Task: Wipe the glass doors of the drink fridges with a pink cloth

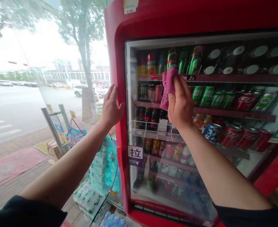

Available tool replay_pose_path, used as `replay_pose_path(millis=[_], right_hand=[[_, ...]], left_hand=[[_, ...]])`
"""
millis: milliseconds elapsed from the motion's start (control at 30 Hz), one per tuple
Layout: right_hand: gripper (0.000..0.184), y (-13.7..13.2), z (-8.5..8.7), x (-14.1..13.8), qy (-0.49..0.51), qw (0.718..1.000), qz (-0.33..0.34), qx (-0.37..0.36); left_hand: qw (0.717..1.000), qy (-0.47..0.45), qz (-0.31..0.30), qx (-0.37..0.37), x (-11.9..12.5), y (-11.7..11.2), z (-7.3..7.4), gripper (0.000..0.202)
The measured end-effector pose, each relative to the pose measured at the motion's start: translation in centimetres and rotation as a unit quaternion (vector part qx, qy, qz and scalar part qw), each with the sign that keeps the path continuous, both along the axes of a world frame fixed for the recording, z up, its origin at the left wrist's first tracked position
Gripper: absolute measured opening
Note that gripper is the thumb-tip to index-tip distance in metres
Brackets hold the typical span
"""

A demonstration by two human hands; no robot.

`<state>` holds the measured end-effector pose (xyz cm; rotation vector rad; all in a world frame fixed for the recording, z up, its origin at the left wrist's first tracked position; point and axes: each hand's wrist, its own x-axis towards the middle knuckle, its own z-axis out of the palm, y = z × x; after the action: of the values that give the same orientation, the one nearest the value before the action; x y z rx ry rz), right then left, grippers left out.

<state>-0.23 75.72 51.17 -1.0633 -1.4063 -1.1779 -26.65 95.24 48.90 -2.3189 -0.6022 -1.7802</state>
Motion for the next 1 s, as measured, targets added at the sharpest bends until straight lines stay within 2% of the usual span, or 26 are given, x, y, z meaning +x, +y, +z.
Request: replay_pose_path(millis=[167, 267, 433, 533, 600, 700, 900, 967, 1000], right_hand=[[0.06, 2.5, 1.2, 0.8, -0.019, 0.999, -0.043, -0.002], [0.06, 4.7, 3.0, 1.7, -0.037, 0.997, -0.06, -0.004], [0.053, 10.0, 6.7, 2.2, -0.061, 0.992, -0.1, -0.051], [0.053, 13.7, 6.8, 1.3, -0.063, 0.982, -0.146, -0.098], [0.058, 15.8, 5.7, 0.5, -0.063, 0.979, -0.161, -0.106], [0.065, 17.5, 2.4, -0.6, -0.109, 0.973, -0.155, -0.134], [0.055, 17.4, -6.7, -1.4, -0.298, 0.917, -0.115, -0.237], [0.054, 17.5, -8.4, -1.4, -0.323, 0.907, -0.117, -0.245], [0.054, 17.7, -8.7, -1.5, -0.325, 0.905, -0.12, -0.247]], left_hand=[[1.0, 0.012, -0.015, -0.003, 1.2, 1.7, -0.6, 0.073], [1.0, 0.014, -0.023, -0.006, 1.9, 2.7, -0.8, 0.07], [0.999, 0.014, -0.032, -0.013, 3.1, 4.3, -0.9, 0.065], [0.999, 0.018, -0.034, -0.017, 3.7, 5.3, -1.0, 0.066], [0.999, 0.023, -0.035, -0.017, 4.1, 5.8, -1.2, 0.068], [0.999, 0.026, -0.032, -0.012, 4.7, 6.3, -1.6, 0.071], [1.0, 0.022, -0.02, 0.003, 5.7, 6.6, -2.6, 0.083], [1.0, 0.02, -0.017, 0.01, 5.8, 6.8, -2.7, 0.084], [1.0, 0.019, -0.017, 0.013, 5.8, 7.0, -2.8, 0.083]])
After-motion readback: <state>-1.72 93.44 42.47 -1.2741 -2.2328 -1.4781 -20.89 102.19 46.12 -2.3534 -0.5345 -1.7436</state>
